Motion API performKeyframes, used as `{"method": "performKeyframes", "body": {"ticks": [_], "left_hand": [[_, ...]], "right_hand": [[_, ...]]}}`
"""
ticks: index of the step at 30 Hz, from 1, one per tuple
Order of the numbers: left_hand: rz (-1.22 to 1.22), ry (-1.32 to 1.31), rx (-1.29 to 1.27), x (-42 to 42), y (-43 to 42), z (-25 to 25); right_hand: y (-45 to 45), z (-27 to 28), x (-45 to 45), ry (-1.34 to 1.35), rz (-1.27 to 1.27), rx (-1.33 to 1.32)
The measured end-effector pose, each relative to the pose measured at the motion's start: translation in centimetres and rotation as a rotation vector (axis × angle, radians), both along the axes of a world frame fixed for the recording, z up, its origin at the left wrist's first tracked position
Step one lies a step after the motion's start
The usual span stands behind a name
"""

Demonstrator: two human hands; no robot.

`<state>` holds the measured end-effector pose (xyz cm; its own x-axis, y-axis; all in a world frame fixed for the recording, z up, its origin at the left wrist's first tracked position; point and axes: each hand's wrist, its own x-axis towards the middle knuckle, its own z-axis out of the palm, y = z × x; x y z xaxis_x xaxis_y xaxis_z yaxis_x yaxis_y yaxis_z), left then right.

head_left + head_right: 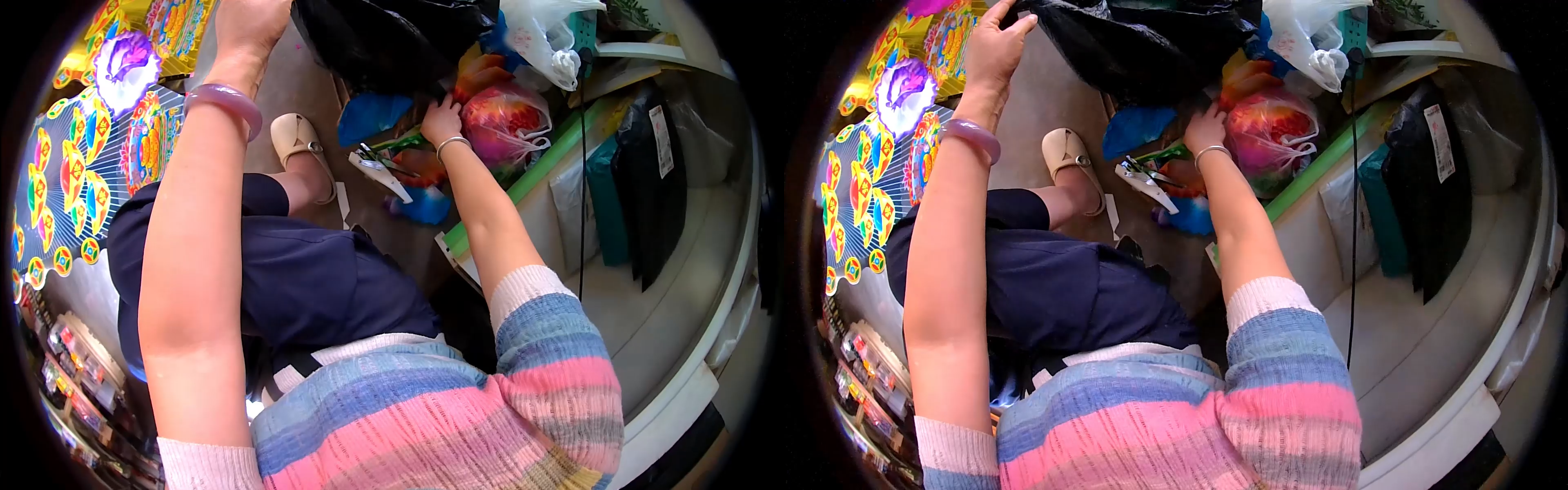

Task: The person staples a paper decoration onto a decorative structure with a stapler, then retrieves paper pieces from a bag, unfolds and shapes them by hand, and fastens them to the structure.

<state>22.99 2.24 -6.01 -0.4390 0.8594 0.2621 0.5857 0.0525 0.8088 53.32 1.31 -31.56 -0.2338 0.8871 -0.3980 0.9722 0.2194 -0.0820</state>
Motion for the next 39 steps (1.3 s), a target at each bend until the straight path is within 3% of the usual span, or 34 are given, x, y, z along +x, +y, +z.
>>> {"method": "performKeyframes", "body": {"ticks": [5,8,11,13,15,16,23,26,27,28,30,31,32,33,36,38,39], "left_hand": [[0.029,-0.328,0.056,0.0,0.5,0.6],[0.041,-0.536,0.062,-0.3,1.0,1.1],[0.087,-0.63,0.055,-0.6,1.2,1.7],[0.131,-0.586,0.023,-0.8,1.1,1.6],[0.15,-0.522,0.0,-0.9,1.0,1.4],[0.148,-0.478,-0.004,-0.9,0.9,1.1],[0.042,-0.604,-0.116,-2.3,0.7,-1.3],[0.039,-0.267,-0.107,-5.5,1.1,-6.1],[0.041,-0.22,-0.273,-5.9,0.8,-6.5],[0.199,0.739,-0.179,-2.9,-0.5,-2.9],[0.171,0.76,-0.015,0.5,-1.3,0.7],[-0.012,0.626,0.077,1.4,-1.0,1.6],[-0.247,0.079,-0.179,2.8,-1.3,2.5],[-0.362,-0.228,-0.233,4.3,-1.0,1.1],[-0.418,-0.56,-0.281,8.8,-2.8,1.0],[-0.568,-0.643,-0.386,9.3,-3.4,1.5],[-0.519,-0.65,-0.384,9.3,-3.6,1.4]], "right_hand": [[2.1,-1.1,-0.1,-0.059,0.063,0.05],[2.0,-1.5,1.2,0.091,0.04,0.181],[1.8,-1.3,3.1,0.458,-0.083,0.426],[2.4,0.0,4.7,0.775,-0.342,0.308],[1.9,3.4,5.1,1.358,-0.841,-0.031],[1.6,5.6,5.3,1.428,-0.932,0.001],[1.1,8.6,8.9,1.996,-0.996,-0.121],[0.6,11.0,8.3,2.209,-0.969,-0.398],[0.6,11.7,7.9,2.225,-0.928,-0.421],[0.6,12.3,7.3,2.243,-0.887,-0.445],[0.7,13.5,6.0,2.259,-0.826,-0.491],[0.8,14.1,5.4,2.259,-0.806,-0.511],[0.8,14.7,4.7,2.26,-0.787,-0.531],[0.9,15.3,4.2,2.295,-0.728,-0.595],[1.4,15.9,2.8,2.394,-0.483,-0.795],[1.3,17.3,1.3,2.216,-0.561,-0.54],[1.0,18.2,0.5,2.121,-0.598,-0.413]]}}
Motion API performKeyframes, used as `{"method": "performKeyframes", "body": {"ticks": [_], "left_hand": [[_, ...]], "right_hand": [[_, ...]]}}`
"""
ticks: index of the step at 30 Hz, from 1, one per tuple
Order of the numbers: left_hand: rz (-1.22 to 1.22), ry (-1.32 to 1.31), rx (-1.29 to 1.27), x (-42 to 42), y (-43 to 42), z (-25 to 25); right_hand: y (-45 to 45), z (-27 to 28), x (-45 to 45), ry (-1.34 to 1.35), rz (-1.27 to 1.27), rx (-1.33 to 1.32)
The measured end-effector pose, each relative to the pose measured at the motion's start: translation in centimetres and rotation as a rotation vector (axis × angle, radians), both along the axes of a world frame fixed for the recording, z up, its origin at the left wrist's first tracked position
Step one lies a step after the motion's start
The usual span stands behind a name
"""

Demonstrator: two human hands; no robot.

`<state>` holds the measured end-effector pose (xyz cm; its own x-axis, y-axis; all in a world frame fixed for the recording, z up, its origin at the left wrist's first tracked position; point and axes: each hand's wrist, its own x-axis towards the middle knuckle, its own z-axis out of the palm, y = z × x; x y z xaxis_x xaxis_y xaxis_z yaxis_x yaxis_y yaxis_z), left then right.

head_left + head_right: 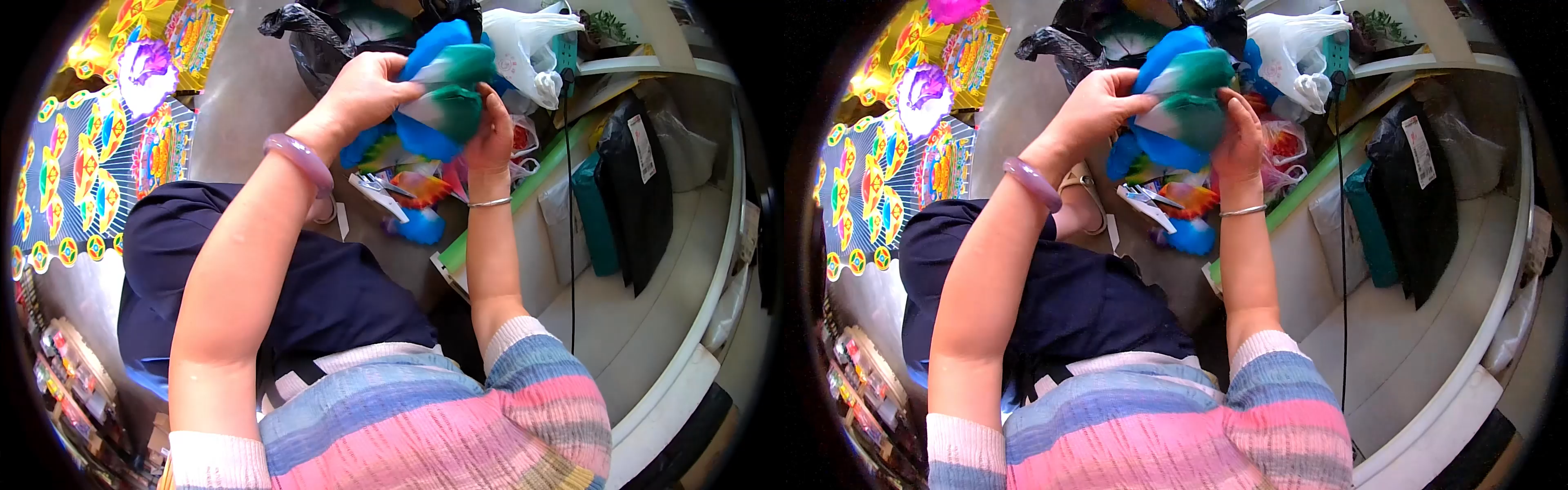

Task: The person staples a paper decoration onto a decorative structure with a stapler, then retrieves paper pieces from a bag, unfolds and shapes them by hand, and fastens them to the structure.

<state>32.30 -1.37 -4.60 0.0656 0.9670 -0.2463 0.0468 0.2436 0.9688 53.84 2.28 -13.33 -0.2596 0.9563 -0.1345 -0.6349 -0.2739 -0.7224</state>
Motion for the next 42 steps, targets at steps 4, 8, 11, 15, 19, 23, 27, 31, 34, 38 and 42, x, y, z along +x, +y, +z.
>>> {"method": "performKeyframes", "body": {"ticks": [4,8,11,15,19,23,27,31,34,38,42], "left_hand": [[0.141,-0.042,-0.053,-0.5,-0.5,-0.3],[0.262,-0.182,-0.164,-0.7,-0.9,-0.2],[0.293,-0.187,-0.254,-0.8,-1.1,-0.4],[0.32,-0.148,-0.293,-1.0,-1.1,-1.5],[0.285,-0.058,-0.282,-1.3,-1.1,-2.5],[-0.029,0.085,-0.226,-2.0,-0.7,-4.0],[-0.09,0.362,0.148,-1.2,-0.9,-3.1],[-0.038,-0.276,0.036,1.0,-1.5,0.5],[0.008,-0.132,0.169,0.9,-1.5,-0.1],[0.204,-0.185,0.191,-0.8,-1.5,0.0],[0.328,-0.032,0.21,-1.8,-1.8,1.2]], "right_hand": [[-1.9,5.2,-3.3,-0.233,0.066,0.182],[-1.8,3.2,-3.3,-0.591,0.084,0.254],[-2.0,3.6,-3.5,-0.419,-0.036,0.249],[-1.8,4.0,-2.3,-0.464,-0.233,0.302],[-0.8,5.0,0.1,-0.332,-0.397,0.146],[0.4,4.5,2.9,-0.41,-0.532,0.139],[-0.4,6.8,0.9,-0.558,-0.38,0.02],[-0.1,6.0,0.2,-0.888,-0.119,0.311],[-0.2,7.5,-2.1,-1.002,-0.092,0.427],[1.3,5.7,-3.5,-0.306,0.056,0.163],[-0.3,8.3,-5.1,-0.253,0.241,0.051]]}}
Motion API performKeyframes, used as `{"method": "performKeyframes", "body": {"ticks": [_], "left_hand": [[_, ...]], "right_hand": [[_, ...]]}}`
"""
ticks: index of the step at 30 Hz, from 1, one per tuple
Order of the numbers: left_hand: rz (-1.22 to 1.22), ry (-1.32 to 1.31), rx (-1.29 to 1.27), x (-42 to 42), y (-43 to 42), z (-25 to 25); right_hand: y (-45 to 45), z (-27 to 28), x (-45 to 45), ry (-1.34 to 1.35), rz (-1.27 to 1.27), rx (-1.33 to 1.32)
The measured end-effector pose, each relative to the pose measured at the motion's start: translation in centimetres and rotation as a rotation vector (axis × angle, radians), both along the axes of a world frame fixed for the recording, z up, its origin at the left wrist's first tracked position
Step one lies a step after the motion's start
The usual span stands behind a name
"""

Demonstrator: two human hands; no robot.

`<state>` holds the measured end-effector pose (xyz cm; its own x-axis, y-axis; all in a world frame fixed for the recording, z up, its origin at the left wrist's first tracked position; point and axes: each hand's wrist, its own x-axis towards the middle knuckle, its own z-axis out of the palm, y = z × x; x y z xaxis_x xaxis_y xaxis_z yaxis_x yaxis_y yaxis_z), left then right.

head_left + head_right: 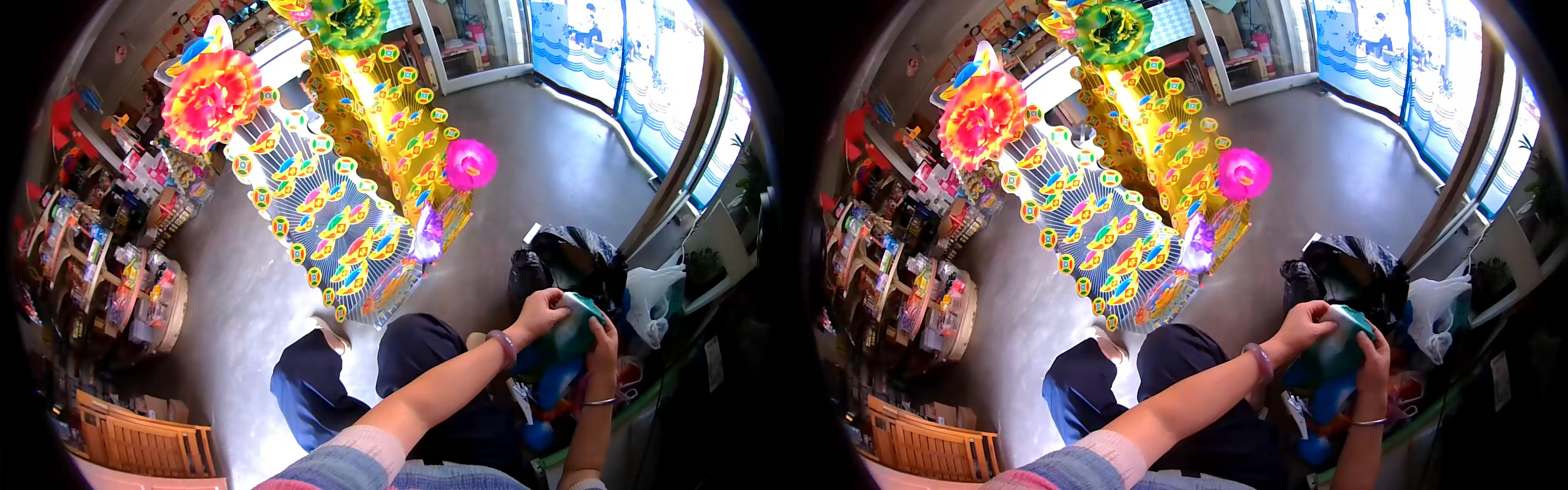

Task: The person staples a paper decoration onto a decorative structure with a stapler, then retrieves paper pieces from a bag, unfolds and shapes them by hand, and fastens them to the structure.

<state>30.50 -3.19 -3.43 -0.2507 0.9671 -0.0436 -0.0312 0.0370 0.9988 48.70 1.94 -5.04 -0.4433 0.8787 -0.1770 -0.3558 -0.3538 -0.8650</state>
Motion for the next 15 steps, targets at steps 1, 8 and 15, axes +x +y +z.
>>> {"method": "performKeyframes", "body": {"ticks": [1,8,15], "left_hand": [[0.032,0.038,-0.014,0.1,-0.3,0.3],[0.121,0.156,0.105,0.2,-1.2,0.1],[0.034,-0.05,0.049,-0.4,-1.3,-0.2]], "right_hand": [[-0.1,0.1,-0.5,0.036,-0.022,0.024],[-1.2,2.4,-2.2,-0.294,-0.2,0.476],[-1.5,3.6,-2.3,-0.037,-0.22,0.167]]}}
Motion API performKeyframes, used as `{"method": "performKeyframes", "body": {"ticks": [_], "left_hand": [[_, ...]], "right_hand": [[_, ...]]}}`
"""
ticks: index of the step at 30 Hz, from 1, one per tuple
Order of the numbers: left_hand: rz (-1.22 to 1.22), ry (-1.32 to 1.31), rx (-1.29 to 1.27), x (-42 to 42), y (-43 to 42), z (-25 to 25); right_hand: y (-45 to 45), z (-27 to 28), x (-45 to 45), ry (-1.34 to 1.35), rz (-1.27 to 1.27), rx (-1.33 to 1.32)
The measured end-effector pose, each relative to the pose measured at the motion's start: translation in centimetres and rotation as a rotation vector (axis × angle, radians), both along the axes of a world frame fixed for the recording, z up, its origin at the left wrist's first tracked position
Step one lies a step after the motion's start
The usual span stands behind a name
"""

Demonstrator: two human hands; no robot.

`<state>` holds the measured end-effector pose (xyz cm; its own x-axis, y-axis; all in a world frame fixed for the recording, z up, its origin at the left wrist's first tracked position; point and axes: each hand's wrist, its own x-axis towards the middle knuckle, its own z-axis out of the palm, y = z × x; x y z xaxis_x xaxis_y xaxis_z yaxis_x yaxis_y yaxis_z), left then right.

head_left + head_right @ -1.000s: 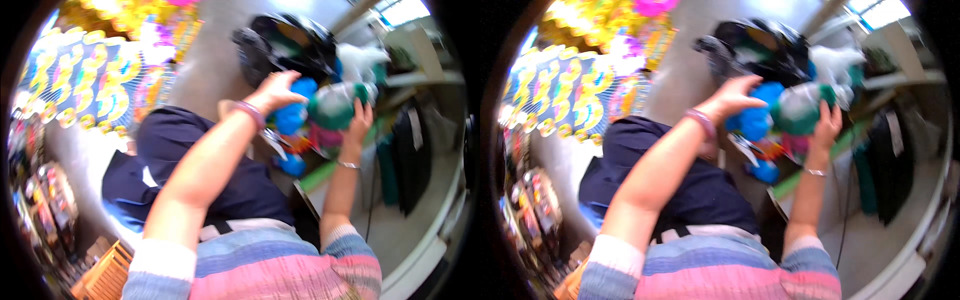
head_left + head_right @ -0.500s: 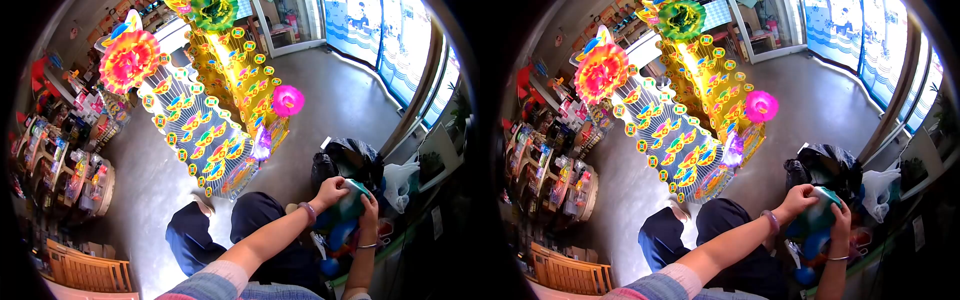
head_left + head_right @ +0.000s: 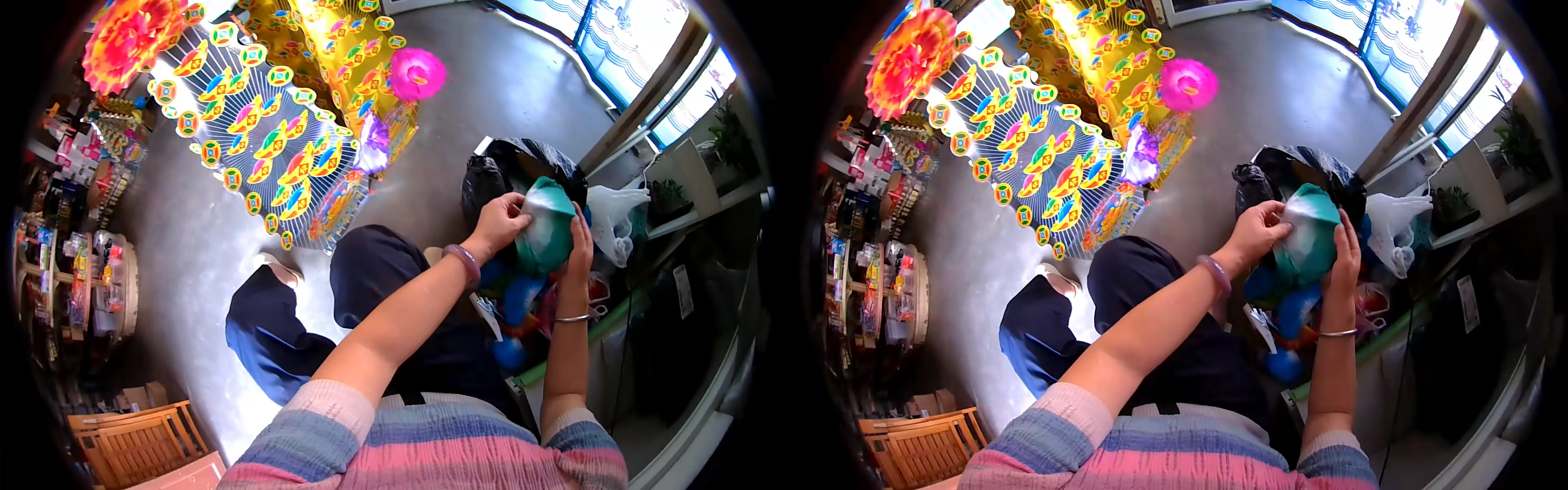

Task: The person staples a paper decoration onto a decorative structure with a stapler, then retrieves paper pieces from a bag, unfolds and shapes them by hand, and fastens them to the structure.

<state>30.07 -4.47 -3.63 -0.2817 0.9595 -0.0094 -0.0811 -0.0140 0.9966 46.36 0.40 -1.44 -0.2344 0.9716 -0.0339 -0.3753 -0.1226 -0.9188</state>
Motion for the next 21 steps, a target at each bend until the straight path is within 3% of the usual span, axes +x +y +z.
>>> {"method": "performKeyframes", "body": {"ticks": [2,6,10,12,14,19,21], "left_hand": [[0.046,0.152,0.001,-0.4,-0.2,0.5],[0.195,0.418,0.062,-0.8,-0.6,1.8],[0.009,-0.191,0.056,-0.5,-0.7,2.6],[-0.038,-0.2,0.03,-0.7,-0.7,2.4],[0.024,0.029,0.051,-1.0,-0.1,0.8],[0.016,0.193,-0.073,-1.4,-0.4,1.5],[-0.009,0.056,-0.124,-1.2,-0.4,1.8]], "right_hand": [[1.2,-2.2,1.0,0.154,0.109,-0.288],[0.5,-1.7,0.1,-0.019,0.152,-0.149],[0.3,-0.8,-0.2,0.1,0.071,-0.11],[0.4,-0.6,-0.1,0.065,0.053,-0.081],[0.8,-0.9,0.2,0.039,0.007,-0.032],[0.7,-0.5,0.3,0.009,-0.049,0.102],[0.2,-0.3,-0.1,-0.018,-0.05,0.142]]}}
